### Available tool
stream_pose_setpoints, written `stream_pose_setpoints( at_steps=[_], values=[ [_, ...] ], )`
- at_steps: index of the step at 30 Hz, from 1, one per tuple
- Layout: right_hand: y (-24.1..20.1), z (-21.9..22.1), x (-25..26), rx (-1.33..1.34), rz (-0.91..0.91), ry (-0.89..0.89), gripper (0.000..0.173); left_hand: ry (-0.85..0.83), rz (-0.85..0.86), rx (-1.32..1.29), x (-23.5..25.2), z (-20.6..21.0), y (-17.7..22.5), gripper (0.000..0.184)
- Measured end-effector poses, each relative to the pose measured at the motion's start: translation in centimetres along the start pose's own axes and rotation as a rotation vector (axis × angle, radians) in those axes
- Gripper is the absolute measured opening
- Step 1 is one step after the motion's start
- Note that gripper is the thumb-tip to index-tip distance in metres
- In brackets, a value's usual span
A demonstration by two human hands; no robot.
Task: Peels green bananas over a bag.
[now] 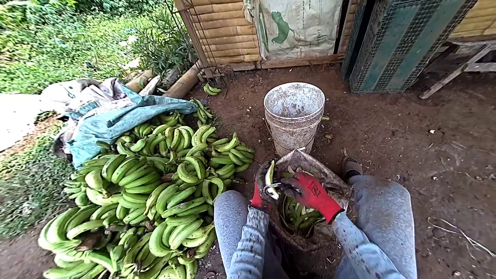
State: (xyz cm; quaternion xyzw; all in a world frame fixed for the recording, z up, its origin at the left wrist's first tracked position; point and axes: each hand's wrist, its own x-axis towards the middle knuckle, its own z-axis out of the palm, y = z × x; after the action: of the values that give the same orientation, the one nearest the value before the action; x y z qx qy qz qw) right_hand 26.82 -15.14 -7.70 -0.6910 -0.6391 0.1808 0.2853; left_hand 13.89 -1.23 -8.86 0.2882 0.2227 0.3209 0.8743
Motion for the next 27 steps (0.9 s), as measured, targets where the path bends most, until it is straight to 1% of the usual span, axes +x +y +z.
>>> stream_pose_setpoints(
  at_steps=[2,3,4,6,7,8,9,10,11,12,14,15,16,17,18,19,20,21,22,23,24,25,26,27],
  values=[
    [0.0,0.0,0.5,-0.024,0.19,0.021,0.043,0.05,0.058,0.136,-0.8,0.6,-0.9,0.04],
    [0.2,0.3,0.8,-0.013,0.281,0.072,0.043,0.088,0.086,0.271,-1.3,0.8,-1.5,0.039],
    [0.6,0.6,1.2,-0.008,0.359,0.128,0.044,0.136,0.114,0.472,-1.8,0.7,-1.9,0.036],
    [1.5,0.7,1.7,-0.023,0.458,0.188,0.045,0.259,0.104,0.912,-2.4,0.2,-2.5,0.031],
    [1.7,0.5,1.7,-0.02,0.484,0.197,0.044,0.335,0.086,1.032,-2.4,-0.1,-2.8,0.03],
    [1.7,0.1,1.6,-0.005,0.497,0.213,0.044,0.402,0.065,1.059,-2.3,-0.4,-2.8,0.031],
    [1.6,-0.2,1.4,0.011,0.503,0.24,0.043,0.485,0.1,1.023,-1.9,-0.4,-2.6,0.031],
    [1.7,-0.5,1.2,0.031,0.502,0.285,0.042,0.57,0.212,0.962,-1.1,0.6,-2.0,0.03],
    [1.8,-1.0,1.2,0.076,0.502,0.344,0.041,0.613,0.357,0.903,0.1,2.0,-0.8,0.031],
    [1.9,-1.2,1.2,0.146,0.503,0.404,0.04,0.608,0.493,0.878,1.7,3.8,0.9,0.033],
    [1.9,-1.3,1.1,0.304,0.514,0.483,0.037,0.494,0.699,0.993,5.3,8.3,5.0,0.039],
    [1.9,-1.3,1.1,0.378,0.508,0.519,0.036,0.453,0.788,1.052,8.3,10.5,7.0,0.043],
    [1.8,-1.4,1.2,0.458,0.496,0.568,0.034,0.403,0.821,1.135,11.1,12.3,8.3,0.049],
    [1.7,-1.7,1.2,0.545,0.485,0.626,0.033,0.368,0.824,1.224,12.9,13.7,8.8,0.054],
    [1.6,-2.3,1.2,0.632,0.478,0.679,0.032,0.32,0.817,1.286,13.9,14.5,8.3,0.055],
    [1.4,-3.1,1.1,0.713,0.477,0.726,0.032,0.237,0.788,1.329,14.1,14.2,6.9,0.051],
    [1.2,-3.9,0.8,0.787,0.479,0.761,0.032,0.141,0.714,1.381,13.6,12.8,4.6,0.045],
    [1.0,-4.7,0.4,0.844,0.469,0.795,0.033,0.044,0.56,1.47,13.0,10.6,1.9,0.036],
    [0.9,-5.4,0.1,0.883,0.449,0.833,0.032,-0.049,0.334,1.602,12.4,7.9,-0.9,0.031],
    [0.9,-6.0,-0.3,0.921,0.425,0.863,0.032,-0.116,0.036,1.761,12.6,5.2,-3.7,0.031],
    [0.8,-6.3,-0.6,0.952,0.408,0.884,0.032,-0.177,-0.288,1.918,13.0,2.7,-6.3,0.039],
    [0.7,-6.5,-0.8,0.976,0.398,0.894,0.032,-0.214,-0.501,2.042,13.2,0.5,-8.7,0.046],
    [0.5,-6.6,-1.0,0.993,0.392,0.899,0.031,-0.205,-0.586,2.151,13.4,-1.8,-10.8,0.053],
    [0.4,-6.7,-1.1,1.001,0.391,0.899,0.031,-0.172,-0.607,2.232,13.8,-3.8,-12.6,0.061]
  ],
)
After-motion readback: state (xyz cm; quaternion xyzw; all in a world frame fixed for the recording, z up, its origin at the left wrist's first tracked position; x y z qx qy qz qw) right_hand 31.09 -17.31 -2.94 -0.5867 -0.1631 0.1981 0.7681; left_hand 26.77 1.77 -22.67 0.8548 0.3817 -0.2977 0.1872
